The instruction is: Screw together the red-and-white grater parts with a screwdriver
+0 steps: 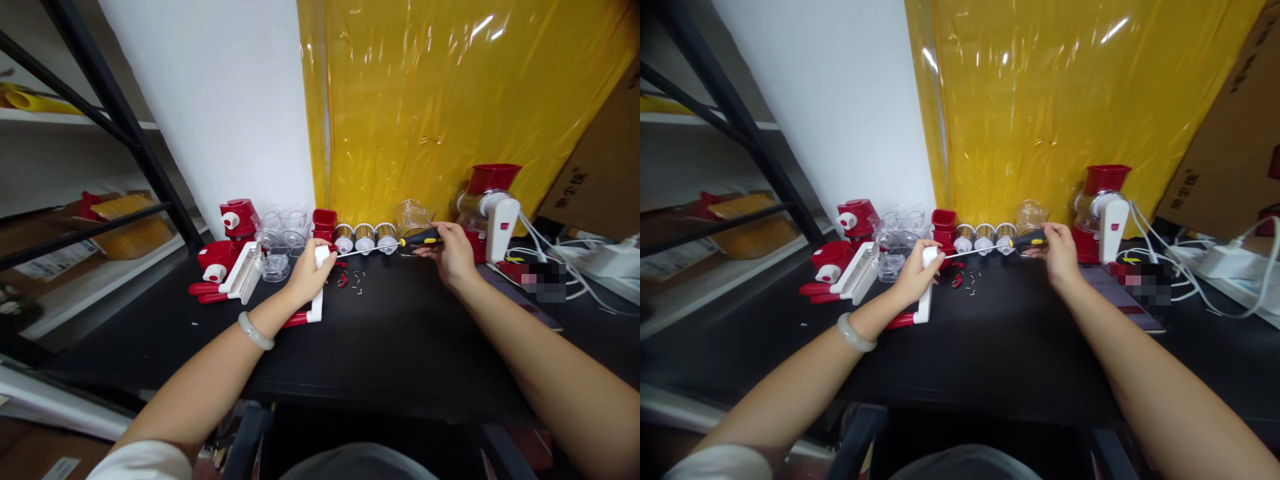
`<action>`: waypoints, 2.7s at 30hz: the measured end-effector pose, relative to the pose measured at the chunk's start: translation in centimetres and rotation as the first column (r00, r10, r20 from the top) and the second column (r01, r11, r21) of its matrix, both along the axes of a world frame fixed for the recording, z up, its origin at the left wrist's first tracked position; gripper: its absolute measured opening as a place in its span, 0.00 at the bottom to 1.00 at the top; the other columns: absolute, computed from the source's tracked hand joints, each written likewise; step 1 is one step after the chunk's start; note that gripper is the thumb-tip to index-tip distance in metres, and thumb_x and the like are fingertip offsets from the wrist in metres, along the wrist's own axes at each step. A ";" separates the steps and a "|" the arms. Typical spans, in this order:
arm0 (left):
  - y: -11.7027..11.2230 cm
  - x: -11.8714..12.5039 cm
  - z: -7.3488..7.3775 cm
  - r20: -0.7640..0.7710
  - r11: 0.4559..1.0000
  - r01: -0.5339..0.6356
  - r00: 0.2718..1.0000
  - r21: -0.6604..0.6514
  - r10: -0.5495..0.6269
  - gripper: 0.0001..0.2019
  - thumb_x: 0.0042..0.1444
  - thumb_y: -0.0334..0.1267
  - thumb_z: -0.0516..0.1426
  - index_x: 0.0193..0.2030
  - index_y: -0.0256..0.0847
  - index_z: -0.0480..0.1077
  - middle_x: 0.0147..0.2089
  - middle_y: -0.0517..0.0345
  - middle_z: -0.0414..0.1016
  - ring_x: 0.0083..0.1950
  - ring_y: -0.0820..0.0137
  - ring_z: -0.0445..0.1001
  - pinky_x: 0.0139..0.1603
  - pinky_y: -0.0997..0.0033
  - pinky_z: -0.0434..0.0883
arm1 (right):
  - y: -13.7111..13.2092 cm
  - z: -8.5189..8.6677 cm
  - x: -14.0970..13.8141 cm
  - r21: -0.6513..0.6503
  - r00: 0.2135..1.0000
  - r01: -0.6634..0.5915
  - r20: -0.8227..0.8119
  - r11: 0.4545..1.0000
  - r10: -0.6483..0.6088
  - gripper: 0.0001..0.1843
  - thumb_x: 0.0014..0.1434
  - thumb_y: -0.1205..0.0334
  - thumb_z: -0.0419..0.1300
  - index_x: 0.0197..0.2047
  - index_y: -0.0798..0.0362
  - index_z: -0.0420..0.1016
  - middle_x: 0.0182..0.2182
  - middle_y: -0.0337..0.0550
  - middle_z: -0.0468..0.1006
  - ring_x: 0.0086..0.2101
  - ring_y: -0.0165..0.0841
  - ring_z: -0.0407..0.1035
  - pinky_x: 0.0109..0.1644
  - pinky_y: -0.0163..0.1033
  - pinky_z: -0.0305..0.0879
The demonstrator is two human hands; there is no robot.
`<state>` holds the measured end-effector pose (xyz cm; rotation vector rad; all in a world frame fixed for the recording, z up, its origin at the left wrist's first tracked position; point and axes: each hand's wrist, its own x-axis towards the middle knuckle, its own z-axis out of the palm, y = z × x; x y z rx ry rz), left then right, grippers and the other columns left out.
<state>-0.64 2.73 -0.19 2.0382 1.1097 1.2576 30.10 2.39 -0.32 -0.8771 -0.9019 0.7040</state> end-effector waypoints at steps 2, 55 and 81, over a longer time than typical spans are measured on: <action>0.1 0.0 -0.1 0.002 1.000 0.000 1.000 0.006 0.000 0.15 0.63 0.47 0.55 0.52 0.44 0.61 0.33 0.63 0.70 0.26 0.73 0.72 0.25 0.73 0.69 | 0.2 -0.1 0.1 -0.007 1.000 0.001 0.011 1.000 -0.001 0.18 0.51 0.45 0.65 0.38 0.45 0.67 0.19 0.34 0.72 0.21 0.39 0.74 0.18 0.40 0.67; -0.1 0.0 0.1 0.018 1.000 -0.004 1.000 -0.009 0.004 0.15 0.63 0.47 0.55 0.52 0.44 0.61 0.33 0.62 0.69 0.26 0.72 0.73 0.24 0.72 0.71 | -0.3 0.2 -0.1 -0.030 0.997 0.014 0.071 0.999 -0.012 0.19 0.56 0.38 0.58 0.36 0.44 0.65 0.17 0.35 0.70 0.16 0.37 0.69 0.17 0.41 0.62; 0.0 -0.1 0.1 0.042 1.000 -0.020 0.999 -0.012 0.020 0.16 0.62 0.49 0.56 0.51 0.43 0.62 0.35 0.60 0.69 0.25 0.73 0.71 0.21 0.74 0.72 | -0.4 0.1 0.3 -0.070 0.969 0.195 0.170 0.978 -0.181 0.28 0.59 0.32 0.51 0.23 0.45 0.64 0.10 0.36 0.63 0.12 0.33 0.62 0.14 0.39 0.60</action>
